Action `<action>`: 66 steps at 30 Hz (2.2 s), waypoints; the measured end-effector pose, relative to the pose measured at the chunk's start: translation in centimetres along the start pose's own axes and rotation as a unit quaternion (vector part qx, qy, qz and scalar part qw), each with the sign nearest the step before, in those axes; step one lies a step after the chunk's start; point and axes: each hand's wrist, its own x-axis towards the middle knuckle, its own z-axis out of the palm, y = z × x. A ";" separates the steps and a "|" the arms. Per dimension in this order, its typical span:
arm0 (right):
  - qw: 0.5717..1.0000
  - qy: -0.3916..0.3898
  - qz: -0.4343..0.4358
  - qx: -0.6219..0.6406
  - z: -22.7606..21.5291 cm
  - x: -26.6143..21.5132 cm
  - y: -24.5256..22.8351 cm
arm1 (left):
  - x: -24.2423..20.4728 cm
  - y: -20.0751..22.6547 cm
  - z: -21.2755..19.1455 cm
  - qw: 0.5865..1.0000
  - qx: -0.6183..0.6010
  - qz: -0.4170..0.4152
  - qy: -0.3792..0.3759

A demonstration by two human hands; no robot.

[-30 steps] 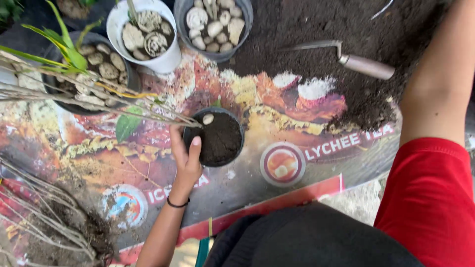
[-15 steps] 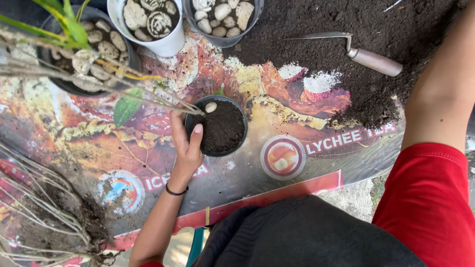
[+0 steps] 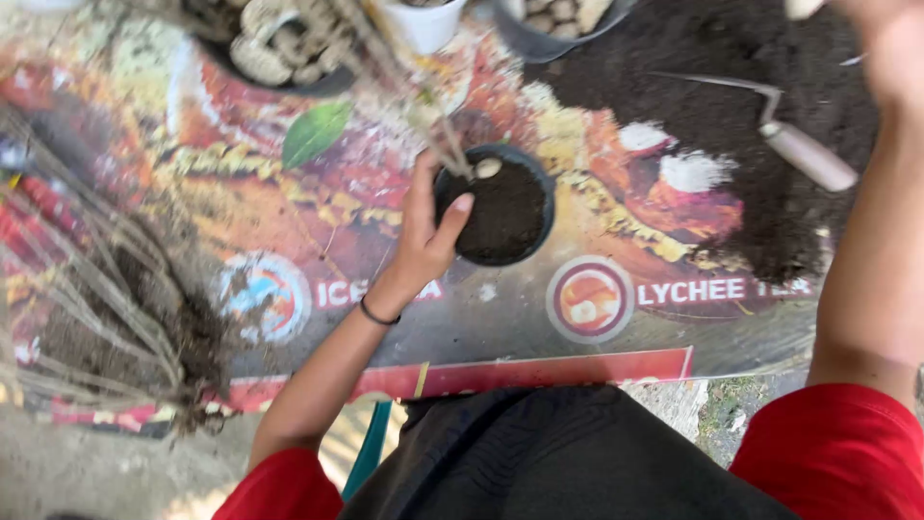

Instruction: The recorder is seen planting a small plant into a pot using soil and then decorating the top of the soil with small white stones.

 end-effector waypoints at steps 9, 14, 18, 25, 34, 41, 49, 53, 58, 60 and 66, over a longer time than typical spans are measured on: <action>0.938 -0.221 -0.191 -0.188 21.5 3.7 -11.1 | -0.3 0.6 -0.4 0.999 -0.011 0.019 -0.036; 0.913 -0.208 -0.214 -0.279 22.9 4.0 -12.5 | -0.2 0.9 -0.4 0.999 -0.007 0.024 -0.034; 0.893 -0.192 -0.249 -0.322 22.7 3.9 -12.9 | -0.5 0.6 -0.4 0.999 -0.011 0.008 -0.035; 0.853 -0.207 -0.217 -0.427 21.8 1.1 -13.5 | -0.5 0.6 -0.5 0.999 -0.010 0.016 -0.033; 0.774 -0.234 -0.204 -0.552 23.8 0.9 -15.2 | -0.6 0.3 -0.2 1.000 -0.013 0.018 -0.022; 0.809 -0.243 -0.174 -0.506 23.8 1.5 -15.2 | -0.7 0.3 -0.4 0.999 -0.008 0.020 -0.025; 0.795 -0.295 -0.140 -0.511 23.4 2.7 -14.0 | -0.7 -0.3 -0.5 0.999 0.009 0.029 -0.019; 0.774 -0.336 -0.147 -0.516 22.7 3.2 -13.1 | -0.7 -0.1 -0.3 0.999 -0.012 0.020 -0.022; 0.761 -0.419 -0.033 -0.494 22.9 5.4 -14.0 | -0.7 -0.1 -0.4 1.000 -0.012 0.010 -0.021; 0.753 -0.436 -0.001 -0.494 22.8 5.7 -14.0 | -0.8 0.0 -0.2 1.000 -0.012 0.013 -0.022; 0.782 -0.409 -0.082 -0.464 22.6 5.5 -14.6 | -0.5 0.4 -0.5 0.999 -0.020 0.016 -0.023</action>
